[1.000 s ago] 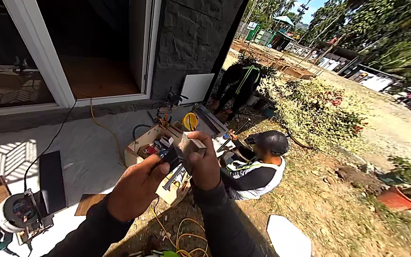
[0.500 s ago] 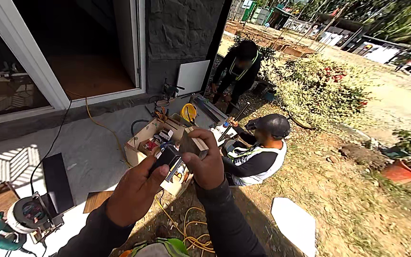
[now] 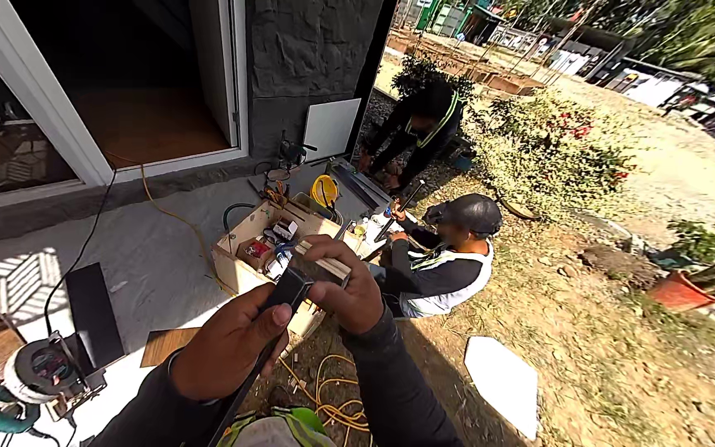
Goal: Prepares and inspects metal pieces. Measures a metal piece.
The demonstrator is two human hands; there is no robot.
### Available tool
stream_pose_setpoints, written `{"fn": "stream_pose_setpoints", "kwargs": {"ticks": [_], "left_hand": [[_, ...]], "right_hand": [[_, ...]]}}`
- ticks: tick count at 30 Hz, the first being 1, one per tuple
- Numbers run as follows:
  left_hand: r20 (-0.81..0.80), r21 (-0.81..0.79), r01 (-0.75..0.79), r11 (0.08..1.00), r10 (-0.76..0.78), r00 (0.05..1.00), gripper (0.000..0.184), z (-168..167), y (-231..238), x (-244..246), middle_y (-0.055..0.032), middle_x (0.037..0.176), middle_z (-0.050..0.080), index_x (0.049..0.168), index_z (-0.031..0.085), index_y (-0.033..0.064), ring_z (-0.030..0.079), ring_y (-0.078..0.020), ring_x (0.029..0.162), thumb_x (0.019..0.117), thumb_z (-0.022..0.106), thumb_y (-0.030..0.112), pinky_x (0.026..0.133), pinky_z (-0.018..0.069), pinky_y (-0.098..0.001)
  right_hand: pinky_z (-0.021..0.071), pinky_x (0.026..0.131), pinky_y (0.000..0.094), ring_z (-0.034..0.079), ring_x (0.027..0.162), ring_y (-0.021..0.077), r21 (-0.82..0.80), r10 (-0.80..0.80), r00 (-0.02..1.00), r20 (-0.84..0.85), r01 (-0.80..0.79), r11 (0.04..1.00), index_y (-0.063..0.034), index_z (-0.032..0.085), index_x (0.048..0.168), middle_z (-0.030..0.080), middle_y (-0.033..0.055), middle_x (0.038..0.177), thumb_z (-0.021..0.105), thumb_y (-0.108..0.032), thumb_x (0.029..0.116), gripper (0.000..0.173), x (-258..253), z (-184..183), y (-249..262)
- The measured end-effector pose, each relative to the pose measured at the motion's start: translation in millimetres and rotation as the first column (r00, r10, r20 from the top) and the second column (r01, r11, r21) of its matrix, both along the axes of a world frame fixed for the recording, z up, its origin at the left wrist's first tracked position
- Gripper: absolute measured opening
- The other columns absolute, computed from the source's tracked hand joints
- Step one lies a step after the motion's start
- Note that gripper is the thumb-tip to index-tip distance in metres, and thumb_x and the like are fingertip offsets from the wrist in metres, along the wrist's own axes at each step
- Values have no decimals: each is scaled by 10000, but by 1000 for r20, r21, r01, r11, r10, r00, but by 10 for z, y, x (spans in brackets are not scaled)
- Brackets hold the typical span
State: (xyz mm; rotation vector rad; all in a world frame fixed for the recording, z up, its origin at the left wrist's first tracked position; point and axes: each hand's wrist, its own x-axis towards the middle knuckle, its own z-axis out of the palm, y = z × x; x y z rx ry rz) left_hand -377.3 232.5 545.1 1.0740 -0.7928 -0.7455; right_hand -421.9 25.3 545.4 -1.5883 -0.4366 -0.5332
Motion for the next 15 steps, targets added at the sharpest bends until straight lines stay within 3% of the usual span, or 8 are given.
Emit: {"fn": "stream_pose_setpoints", "kwargs": {"ticks": [6,10,15], "left_hand": [[-16,60,-105,993,106,994,384,18,40,44,38,667,586,1074,612,170,568,-52,500,981,616,543,464,517,-187],[-36,52,-80,995,82,996,377,7,61,73,41,670,593,1060,611,169,574,-48,507,982,614,538,471,520,-184],[-88,7,-38,999,39,995,343,-28,80,68,44,670,603,1060,614,175,584,-40,510,997,600,512,469,520,-176]], "right_hand": [[582,948,345,629,1193,179,-127,-233,972,-31,227,966,-35,738,1063,624,138,1340,675,-126,937,168,-105,53,60],[587,913,306,633,1148,138,-93,-193,980,-56,188,978,-43,749,1034,650,98,1258,758,-221,916,214,-85,79,113],[576,919,292,614,1146,112,0,-99,995,-12,99,995,-58,728,1054,627,65,1264,764,-242,921,231,5,-20,259]]}}
